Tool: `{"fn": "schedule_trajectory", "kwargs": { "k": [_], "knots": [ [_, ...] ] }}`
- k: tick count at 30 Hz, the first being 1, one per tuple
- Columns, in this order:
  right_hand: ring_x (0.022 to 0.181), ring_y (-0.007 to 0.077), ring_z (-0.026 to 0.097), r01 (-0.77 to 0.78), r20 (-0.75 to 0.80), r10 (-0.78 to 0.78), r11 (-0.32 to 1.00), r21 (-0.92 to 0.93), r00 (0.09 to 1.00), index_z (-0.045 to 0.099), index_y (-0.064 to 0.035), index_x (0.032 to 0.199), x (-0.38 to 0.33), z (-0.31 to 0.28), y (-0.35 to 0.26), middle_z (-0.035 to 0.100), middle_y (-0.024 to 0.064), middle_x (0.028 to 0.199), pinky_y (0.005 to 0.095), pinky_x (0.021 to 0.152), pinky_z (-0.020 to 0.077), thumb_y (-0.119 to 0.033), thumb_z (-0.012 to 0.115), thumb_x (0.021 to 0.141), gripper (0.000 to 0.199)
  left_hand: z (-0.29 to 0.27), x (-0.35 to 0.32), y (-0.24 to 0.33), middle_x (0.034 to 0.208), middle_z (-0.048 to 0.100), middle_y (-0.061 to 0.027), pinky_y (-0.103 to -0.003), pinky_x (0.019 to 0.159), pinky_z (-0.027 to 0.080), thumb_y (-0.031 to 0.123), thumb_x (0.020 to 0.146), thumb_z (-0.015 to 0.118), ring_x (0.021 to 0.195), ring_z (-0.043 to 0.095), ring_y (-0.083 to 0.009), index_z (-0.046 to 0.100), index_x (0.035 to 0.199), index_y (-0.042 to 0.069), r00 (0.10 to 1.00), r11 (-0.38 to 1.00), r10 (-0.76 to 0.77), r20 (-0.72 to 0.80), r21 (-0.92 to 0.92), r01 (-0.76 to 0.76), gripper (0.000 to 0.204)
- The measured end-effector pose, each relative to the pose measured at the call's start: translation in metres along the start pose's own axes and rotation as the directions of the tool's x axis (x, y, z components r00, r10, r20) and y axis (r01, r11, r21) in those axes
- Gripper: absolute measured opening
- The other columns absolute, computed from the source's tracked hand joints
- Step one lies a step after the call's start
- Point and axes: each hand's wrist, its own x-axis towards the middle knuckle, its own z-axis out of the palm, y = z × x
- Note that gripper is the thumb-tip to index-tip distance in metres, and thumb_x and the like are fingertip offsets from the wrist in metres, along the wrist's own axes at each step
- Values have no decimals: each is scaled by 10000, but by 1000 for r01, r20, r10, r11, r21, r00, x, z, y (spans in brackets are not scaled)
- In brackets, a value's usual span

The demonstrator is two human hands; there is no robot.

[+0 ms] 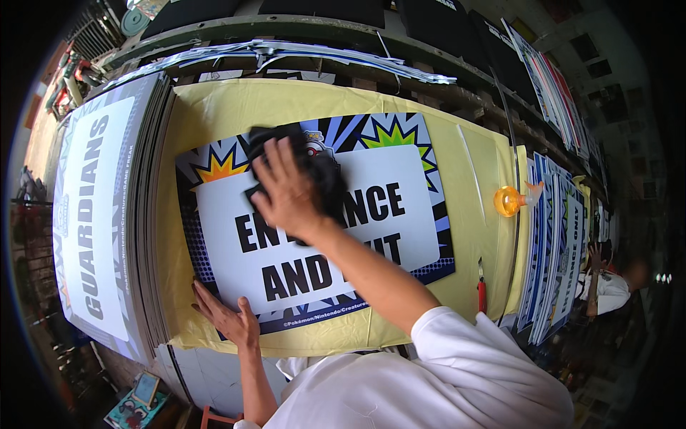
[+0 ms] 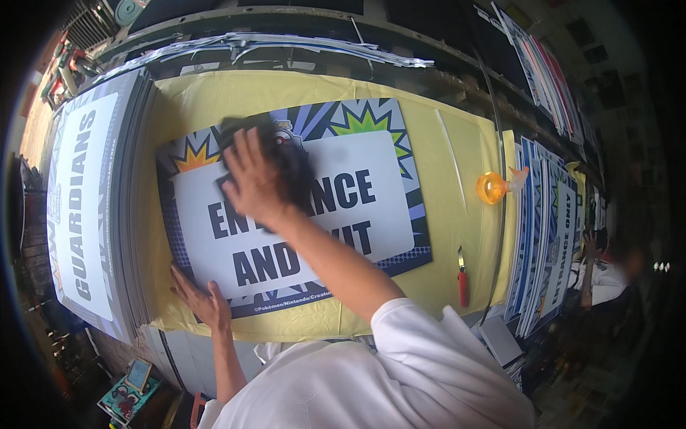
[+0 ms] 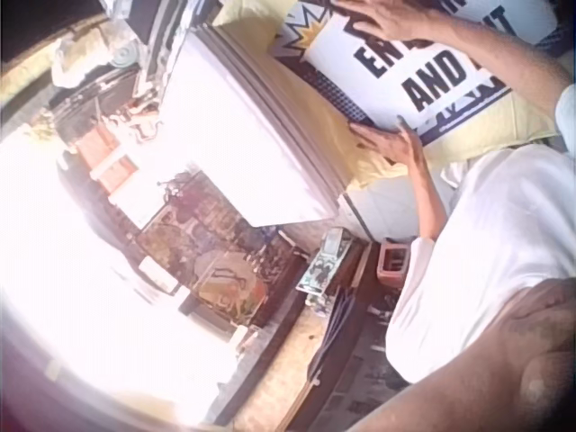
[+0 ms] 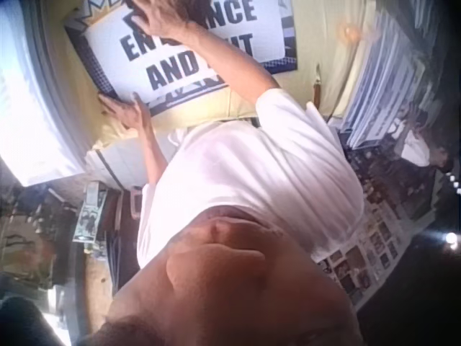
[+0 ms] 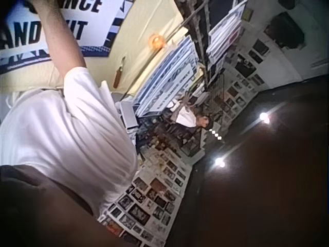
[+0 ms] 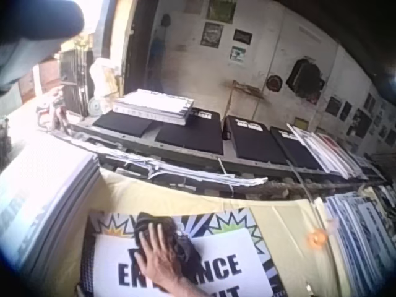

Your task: The person assembles a sign by cutting a white board with a utility knife and a metal ruler. They then place a printed 'Entrance and Exit' graphic onto the board and wipe the surface with a black cloth. The person handles the sign multiple times, flipping it and wiping it again before placing it on a stack.

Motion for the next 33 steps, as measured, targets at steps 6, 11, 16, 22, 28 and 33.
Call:
{"fn": "schedule_trajectory", "kwargs": {
  "k": [6, 11, 16, 22, 28, 33],
  "knots": [
    [1569, 475, 164, -625, -264, 580, 606, -492, 771, 469, -182, 1574, -27, -101, 174, 297, 267, 1659, 626, 1255, 135, -558, 478, 1010, 678, -5, 1, 5, 1636, 318, -274, -633, 1261, 74, 855, 911, 399, 1541, 245, -451, 218, 1636, 0, 999, 999, -21, 42, -24, 22, 1135],
    [1533, 468, 276, -352, -190, 298, 837, -420, 936, 464, -113, 1567, 9, -17, 73, 369, 267, 1621, 631, 1245, 164, -475, 536, 1002, 676, -7, 3, 7, 1648, 308, -246, -655, 1252, 86, 889, 870, 430, 1545, 237, -436, 221, 1631, 9, 997, 999, -34, 70, -26, 36, 1182],
    [1542, 491, 218, 81, 67, -75, 992, -95, 995, 507, -63, 1520, 43, 76, -101, 328, 300, 1623, 635, 1256, 121, -444, 587, 955, 686, -12, 3, 7, 1646, 302, -263, -634, 1258, 85, 821, 916, 434, 1543, 235, -449, 192, 1637, 3, 998, 998, -24, 64, -57, 28, 1117],
    [1513, 464, 304, 95, -33, -99, 991, -92, 995, 563, -100, 1482, 81, 85, -72, 418, 281, 1572, 617, 1238, 213, -386, 619, 960, 598, -6, 2, 9, 1656, 277, -264, -634, 1262, 41, 828, 919, 404, 1569, 189, -427, 166, 1641, -7, 994, 997, -50, 96, -50, 55, 1129],
    [1552, 460, 215, 24, 11, -22, 981, -192, 1000, 540, -74, 1493, 89, 91, -77, 341, 249, 1632, 651, 1236, 170, -396, 605, 969, 619, -6, 3, 10, 1666, 268, -253, -619, 1270, 41, 834, 939, 334, 1573, 188, -418, 189, 1643, 13, 995, 999, -44, 85, 11, 43, 1091],
    [1530, 443, 292, 74, -60, -79, 994, -81, 995, 587, -95, 1465, 71, 59, -31, 368, 226, 1636, 601, 1250, 193, -437, 612, 972, 600, -6, 2, 9, 1675, 270, -235, -616, 1272, 48, 708, 1020, 296, 1572, 200, -414, 203, 1644, 18, 997, 998, -22, 75, 66, 17, 935]
  ]
}}
